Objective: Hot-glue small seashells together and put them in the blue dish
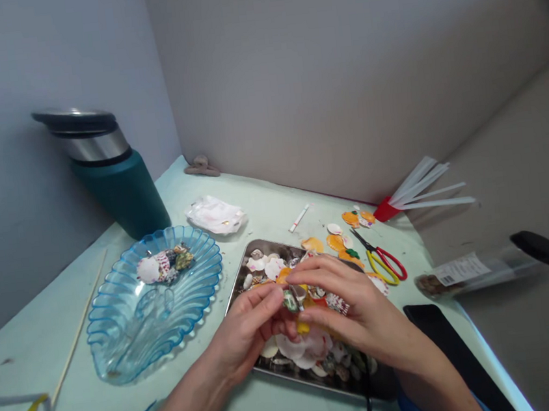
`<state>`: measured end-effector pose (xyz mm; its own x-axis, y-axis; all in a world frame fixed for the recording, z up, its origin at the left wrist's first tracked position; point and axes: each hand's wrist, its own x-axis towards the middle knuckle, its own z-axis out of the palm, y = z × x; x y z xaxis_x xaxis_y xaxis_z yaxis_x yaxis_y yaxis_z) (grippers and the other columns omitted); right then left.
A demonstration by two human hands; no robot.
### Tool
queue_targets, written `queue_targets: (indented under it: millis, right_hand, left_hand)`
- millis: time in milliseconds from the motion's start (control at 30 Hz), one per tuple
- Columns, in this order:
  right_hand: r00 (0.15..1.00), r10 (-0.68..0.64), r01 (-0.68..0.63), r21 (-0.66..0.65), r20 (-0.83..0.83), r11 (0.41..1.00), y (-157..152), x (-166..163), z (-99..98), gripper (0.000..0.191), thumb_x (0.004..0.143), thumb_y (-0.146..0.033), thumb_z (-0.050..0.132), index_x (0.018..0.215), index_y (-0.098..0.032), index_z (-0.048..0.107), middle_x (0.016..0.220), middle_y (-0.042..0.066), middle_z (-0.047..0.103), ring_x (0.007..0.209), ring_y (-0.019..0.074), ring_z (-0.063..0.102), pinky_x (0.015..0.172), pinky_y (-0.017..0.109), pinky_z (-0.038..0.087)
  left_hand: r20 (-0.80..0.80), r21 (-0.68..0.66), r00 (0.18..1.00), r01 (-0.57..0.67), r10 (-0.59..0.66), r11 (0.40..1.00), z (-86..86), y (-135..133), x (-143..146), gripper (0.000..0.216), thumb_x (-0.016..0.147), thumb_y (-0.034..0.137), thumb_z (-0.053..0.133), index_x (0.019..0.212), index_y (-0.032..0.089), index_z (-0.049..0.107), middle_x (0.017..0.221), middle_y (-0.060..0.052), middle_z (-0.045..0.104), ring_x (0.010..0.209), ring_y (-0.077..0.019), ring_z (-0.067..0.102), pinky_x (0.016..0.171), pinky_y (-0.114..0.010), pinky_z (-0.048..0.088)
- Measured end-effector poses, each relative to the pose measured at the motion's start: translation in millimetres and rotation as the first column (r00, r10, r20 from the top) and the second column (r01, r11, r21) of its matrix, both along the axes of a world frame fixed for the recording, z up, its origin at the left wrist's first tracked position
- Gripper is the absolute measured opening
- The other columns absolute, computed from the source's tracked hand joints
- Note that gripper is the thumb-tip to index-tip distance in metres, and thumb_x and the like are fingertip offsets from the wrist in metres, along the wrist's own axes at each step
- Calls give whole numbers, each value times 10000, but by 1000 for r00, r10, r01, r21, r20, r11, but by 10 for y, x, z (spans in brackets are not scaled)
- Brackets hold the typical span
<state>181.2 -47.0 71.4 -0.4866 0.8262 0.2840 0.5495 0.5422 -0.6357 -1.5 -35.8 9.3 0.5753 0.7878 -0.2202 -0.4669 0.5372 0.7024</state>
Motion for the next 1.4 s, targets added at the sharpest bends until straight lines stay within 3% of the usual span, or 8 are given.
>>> queue_targets:
  millis: [700,1400]
  right_hand:
    - [998,-54,56,74,-28,996,-19,15,-10,322,865,-252,660,1182,-258,603,1153,73,621,1098,232,576,952,416,475]
    - [999,-7,7,-2,-49,1000,-4,3,-7,272,862,-149,658,1112,-248,616,1106,38,594,1065,179,554,940,334,433]
  left_hand:
    - [28,22,1000,9,-9,1000,-12,10,-7,327,779,373,704,971,110,727,710,-51,628,548,-96,546,587,-221,463]
    - [14,17,1000,9,-9,1000,-22,12,-5,339,758,365,726,980,109,721,675,-37,623,538,-88,551,573,-210,456]
